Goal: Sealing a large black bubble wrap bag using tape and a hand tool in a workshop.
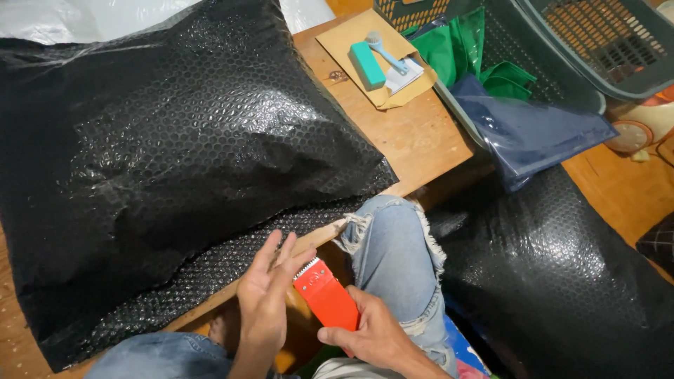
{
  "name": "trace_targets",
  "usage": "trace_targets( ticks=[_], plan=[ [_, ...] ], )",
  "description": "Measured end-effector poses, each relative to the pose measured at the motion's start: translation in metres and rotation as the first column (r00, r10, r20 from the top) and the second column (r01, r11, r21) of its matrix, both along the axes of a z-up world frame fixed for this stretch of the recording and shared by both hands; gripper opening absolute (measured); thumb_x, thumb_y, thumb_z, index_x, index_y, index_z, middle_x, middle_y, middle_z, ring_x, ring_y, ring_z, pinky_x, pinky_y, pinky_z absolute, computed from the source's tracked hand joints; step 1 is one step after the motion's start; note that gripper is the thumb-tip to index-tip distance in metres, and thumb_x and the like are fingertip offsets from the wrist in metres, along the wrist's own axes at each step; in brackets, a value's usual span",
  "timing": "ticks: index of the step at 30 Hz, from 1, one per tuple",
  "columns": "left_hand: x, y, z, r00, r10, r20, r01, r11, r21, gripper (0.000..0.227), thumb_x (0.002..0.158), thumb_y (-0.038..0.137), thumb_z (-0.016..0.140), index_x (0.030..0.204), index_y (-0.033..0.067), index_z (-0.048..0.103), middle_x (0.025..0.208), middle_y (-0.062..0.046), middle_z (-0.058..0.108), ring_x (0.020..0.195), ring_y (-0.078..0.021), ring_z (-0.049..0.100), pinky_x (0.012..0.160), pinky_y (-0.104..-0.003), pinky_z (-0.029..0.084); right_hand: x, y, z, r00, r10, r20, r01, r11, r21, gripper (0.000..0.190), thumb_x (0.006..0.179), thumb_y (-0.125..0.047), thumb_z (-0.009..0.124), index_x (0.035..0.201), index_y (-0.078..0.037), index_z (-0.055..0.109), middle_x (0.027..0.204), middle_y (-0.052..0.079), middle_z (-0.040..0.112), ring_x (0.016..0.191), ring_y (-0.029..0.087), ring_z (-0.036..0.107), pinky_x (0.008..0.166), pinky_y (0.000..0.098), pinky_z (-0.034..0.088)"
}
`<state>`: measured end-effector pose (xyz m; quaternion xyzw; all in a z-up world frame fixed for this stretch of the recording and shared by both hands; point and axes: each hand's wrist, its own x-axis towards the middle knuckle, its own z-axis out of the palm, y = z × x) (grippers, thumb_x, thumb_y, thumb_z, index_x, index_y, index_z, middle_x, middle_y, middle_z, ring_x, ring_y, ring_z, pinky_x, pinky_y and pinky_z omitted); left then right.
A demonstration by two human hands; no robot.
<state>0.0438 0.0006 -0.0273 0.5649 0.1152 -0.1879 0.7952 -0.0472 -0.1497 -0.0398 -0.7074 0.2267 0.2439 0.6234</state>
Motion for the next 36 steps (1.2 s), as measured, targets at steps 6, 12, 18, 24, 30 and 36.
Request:
trace_targets(
  ticks=[6,12,18,24,30,36],
  plan=[
    [0.009,0.015,-0.013,0.999,0.035,0.022,-0.030,0.980,-0.197,0.067,0.103,0.042,0.036,0.134,-0.0147,0.052,0.121,-0.032,0.074,0.154,-0.0325,0.044,0.124,-0.045,0.029,-0.012,-0.003,-0.013,0.996,-0.009,0.088,0.004,0.998,0.065,0.034,0.079,-0.021,0.090,0.101,-0.010,0.068,0.075,0.001,0.064,0.059,0.010,0.056,0.058,0.0235,0.044],
    [0.013,0.016,-0.011,0.982,0.055,-0.181,-0.117,0.928,-0.354,0.077,0.101,0.054,0.032,0.147,-0.0065,0.042,0.114,-0.039,0.071,0.156,-0.0360,0.042,0.124,-0.048,0.027,-0.019,-0.003,-0.024,0.977,-0.075,0.199,0.049,0.990,0.132,0.032,0.080,-0.016,0.090,0.101,-0.006,0.068,0.074,0.002,0.062,0.057,0.011,0.055,0.055,0.0248,0.044],
    [0.010,0.016,-0.016,0.999,0.024,-0.024,-0.031,0.934,-0.355,0.081,0.103,0.055,0.032,0.153,-0.0092,0.031,0.113,-0.035,0.073,0.156,-0.0344,0.037,0.124,-0.049,0.020,-0.011,-0.011,-0.017,0.971,0.054,0.232,-0.034,0.995,-0.090,0.029,0.078,-0.024,0.089,0.096,-0.013,0.067,0.081,-0.003,0.057,0.069,0.011,0.051,0.066,0.0255,0.042],
    [0.013,0.017,-0.009,1.000,-0.008,0.007,0.009,0.955,-0.296,0.086,0.102,0.057,0.028,0.153,-0.0125,0.033,0.116,-0.034,0.074,0.157,-0.0310,0.035,0.125,-0.045,0.017,-0.006,-0.007,-0.007,0.976,0.176,0.128,-0.156,0.976,-0.152,0.035,0.079,-0.031,0.088,0.099,-0.014,0.065,0.078,-0.003,0.058,0.063,0.012,0.050,0.061,0.0253,0.041],
    [0.006,0.019,-0.028,0.996,-0.003,0.088,0.029,0.954,-0.297,0.078,0.103,0.047,0.034,0.155,-0.0100,0.028,0.115,-0.035,0.073,0.154,-0.0352,0.038,0.124,-0.049,0.020,-0.006,-0.010,-0.006,0.985,0.095,0.145,-0.084,0.993,-0.085,0.032,0.078,-0.028,0.089,0.096,-0.013,0.067,0.077,-0.003,0.060,0.063,0.010,0.052,0.061,0.0255,0.042],
    [-0.010,0.002,-0.024,0.950,-0.106,0.293,0.081,0.992,0.095,0.089,0.078,-0.007,0.071,0.157,-0.0014,0.029,0.137,-0.029,0.061,0.134,-0.0276,0.058,0.099,-0.038,0.059,0.005,-0.005,0.009,0.998,0.067,0.021,-0.063,0.988,-0.142,0.033,0.076,-0.027,0.090,0.088,-0.014,0.062,0.062,-0.003,0.061,0.053,0.008,0.053,0.054,0.0252,0.042]
  ],
)
